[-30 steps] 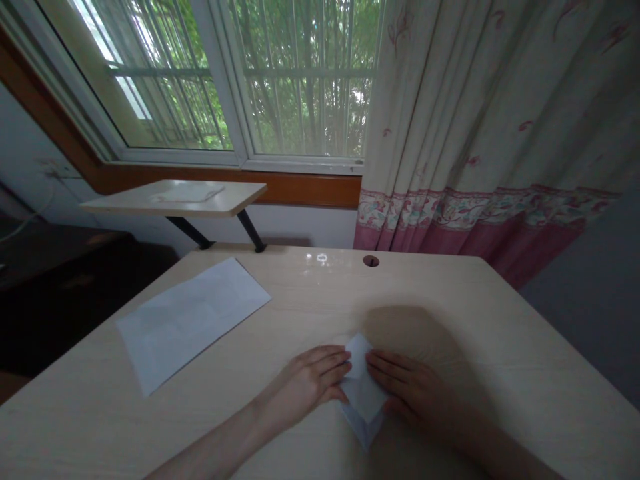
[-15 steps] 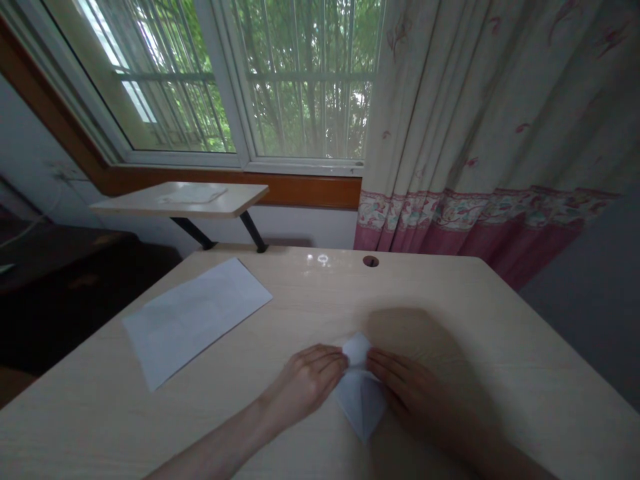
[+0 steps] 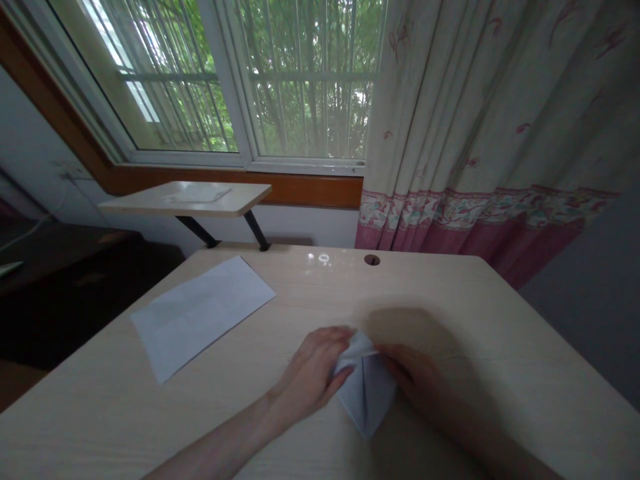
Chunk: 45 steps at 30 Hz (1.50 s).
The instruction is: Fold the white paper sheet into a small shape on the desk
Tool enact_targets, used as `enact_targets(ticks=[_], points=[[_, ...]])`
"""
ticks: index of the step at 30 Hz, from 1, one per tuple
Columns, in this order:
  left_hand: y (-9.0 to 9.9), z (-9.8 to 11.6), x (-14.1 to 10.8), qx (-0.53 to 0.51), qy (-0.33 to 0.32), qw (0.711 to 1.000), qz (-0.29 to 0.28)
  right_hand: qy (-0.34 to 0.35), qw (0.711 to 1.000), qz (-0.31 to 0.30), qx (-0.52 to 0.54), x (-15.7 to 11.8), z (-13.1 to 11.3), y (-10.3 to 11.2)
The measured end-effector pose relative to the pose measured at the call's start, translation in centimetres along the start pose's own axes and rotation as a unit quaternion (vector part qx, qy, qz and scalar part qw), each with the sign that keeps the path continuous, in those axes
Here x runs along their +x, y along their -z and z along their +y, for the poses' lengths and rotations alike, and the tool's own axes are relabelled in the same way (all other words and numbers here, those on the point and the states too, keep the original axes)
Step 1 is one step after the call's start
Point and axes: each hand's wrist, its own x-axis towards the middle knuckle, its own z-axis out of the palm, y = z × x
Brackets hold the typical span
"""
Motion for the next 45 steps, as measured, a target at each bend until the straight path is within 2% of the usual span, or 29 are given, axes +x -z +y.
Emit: enact_targets(ticks=[2, 3, 7, 10, 14, 19, 24, 28, 34, 36, 37, 39, 41, 45], points=[[0.0, 0.5, -0.3, 0.056, -0.064, 0.995, 0.047, -0.011, 1.000, 0.006, 0.011, 0.2, -0.2, 0.2], [0.1, 0.8, -0.4, 0.084, -0.102, 0.990, 0.049, -0.012, 1.000, 0.014, 0.011, 0.3, -0.4, 0.3], [0.4, 1.9, -0.5, 0.130, -0.244, 0.958, -0.075, -0.016, 0.999, 0.025, 0.014, 0.4, -0.5, 0.4], [0.3, 2.5, -0.3, 0.140, -0.278, 0.944, -0.109, -0.046, 0.998, 0.021, 0.034, 0.3, -0.2, 0.1], [-0.2, 2.9, -0.5, 0.140, -0.263, 0.948, -0.112, -0.081, 0.995, 0.024, 0.047, 0.2, 0.3, -0.4], [-1.0, 3.1, -1.2, 0.087, -0.176, 0.971, -0.140, -0.094, 0.993, 0.047, 0.055, 0.3, 0.1, -0.3], [-1.2, 2.8, -1.2, 0.091, -0.097, 0.985, -0.108, -0.090, 0.992, 0.064, 0.060, 0.0, -0.2, -0.1], [-0.9, 2.7, -0.7, 0.113, -0.095, 0.985, -0.084, -0.066, 0.994, 0.089, 0.023, -0.7, -0.2, -0.6], [0.0, 2.8, 0.0, 0.100, -0.115, 0.988, -0.011, -0.058, 0.981, 0.186, -0.018, -1.0, 0.0, -1.2], [0.3, 2.7, 0.2, 0.077, -0.105, 0.992, -0.002, -0.029, 0.976, 0.211, -0.046, -1.0, 0.2, -0.9], [0.3, 2.7, 0.3, 0.060, -0.101, 0.993, -0.004, -0.004, 0.976, 0.210, -0.064, -1.0, 0.2, -0.7], [0.4, 2.6, 0.4, 0.025, -0.098, 0.995, -0.005, 0.051, 0.983, 0.154, -0.086, -1.0, 0.1, -0.1], [0.4, 2.5, 0.5, 0.005, -0.097, 0.995, -0.004, 0.077, 0.985, 0.115, -0.099, -0.8, -0.4, 0.5], [0.3, 2.6, 0.6, 0.006, -0.108, 0.994, 0.018, 0.086, 0.978, 0.122, -0.147, -0.4, -1.7, 1.1]])
